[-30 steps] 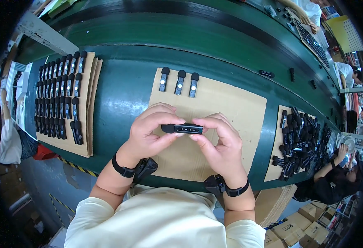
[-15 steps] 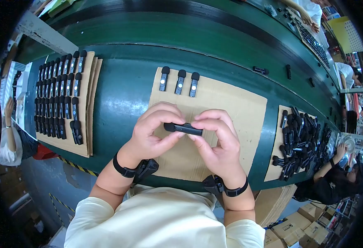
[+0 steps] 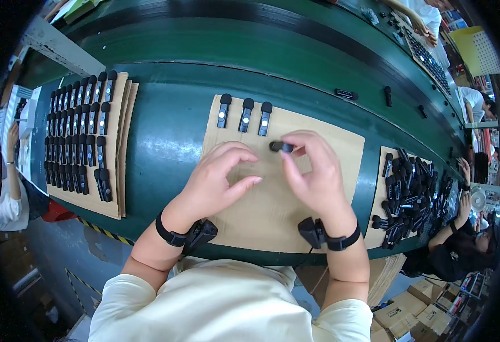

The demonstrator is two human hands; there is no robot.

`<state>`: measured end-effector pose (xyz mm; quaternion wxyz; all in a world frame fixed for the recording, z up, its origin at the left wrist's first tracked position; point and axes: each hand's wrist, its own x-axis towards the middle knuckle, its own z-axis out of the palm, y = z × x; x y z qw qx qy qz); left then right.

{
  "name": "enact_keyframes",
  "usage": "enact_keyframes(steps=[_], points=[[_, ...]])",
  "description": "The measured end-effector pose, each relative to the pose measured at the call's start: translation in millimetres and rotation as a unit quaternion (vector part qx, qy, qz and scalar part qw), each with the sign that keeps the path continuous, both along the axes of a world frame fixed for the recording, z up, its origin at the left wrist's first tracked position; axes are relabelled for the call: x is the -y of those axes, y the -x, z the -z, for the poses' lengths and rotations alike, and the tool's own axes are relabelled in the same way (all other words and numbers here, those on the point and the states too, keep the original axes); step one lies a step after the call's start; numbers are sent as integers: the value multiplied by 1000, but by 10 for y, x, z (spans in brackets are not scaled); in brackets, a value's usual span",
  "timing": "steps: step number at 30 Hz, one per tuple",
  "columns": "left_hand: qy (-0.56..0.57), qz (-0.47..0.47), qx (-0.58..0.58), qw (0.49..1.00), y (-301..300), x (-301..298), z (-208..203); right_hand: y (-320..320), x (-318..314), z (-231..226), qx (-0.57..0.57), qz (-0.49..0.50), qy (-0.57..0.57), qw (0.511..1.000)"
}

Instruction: The person picks up a microphone from a cardboard sheet, inspects it by hand, and places it back onto the sheet. After repeating this process for the row, they set a new cardboard sheet on top and continue inspecting more microphones.

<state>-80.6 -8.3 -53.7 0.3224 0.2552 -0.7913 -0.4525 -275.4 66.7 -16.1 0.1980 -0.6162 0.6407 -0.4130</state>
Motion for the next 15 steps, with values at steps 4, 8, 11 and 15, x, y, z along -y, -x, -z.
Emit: enact_keyframes(steps=[4, 8, 11, 15], points=[[49, 19, 72, 996, -2, -6, 53, 170, 86, 215, -120, 23, 29, 992], [55, 42, 106, 992, -10, 2, 88, 149, 39, 333, -224, -32, 33, 974], [51, 43, 110, 992, -12, 9, 99, 71, 19, 313, -228, -55, -9, 972], [51, 43, 114, 991, -10, 2, 88, 115, 91, 347, -241, -42, -9, 970]])
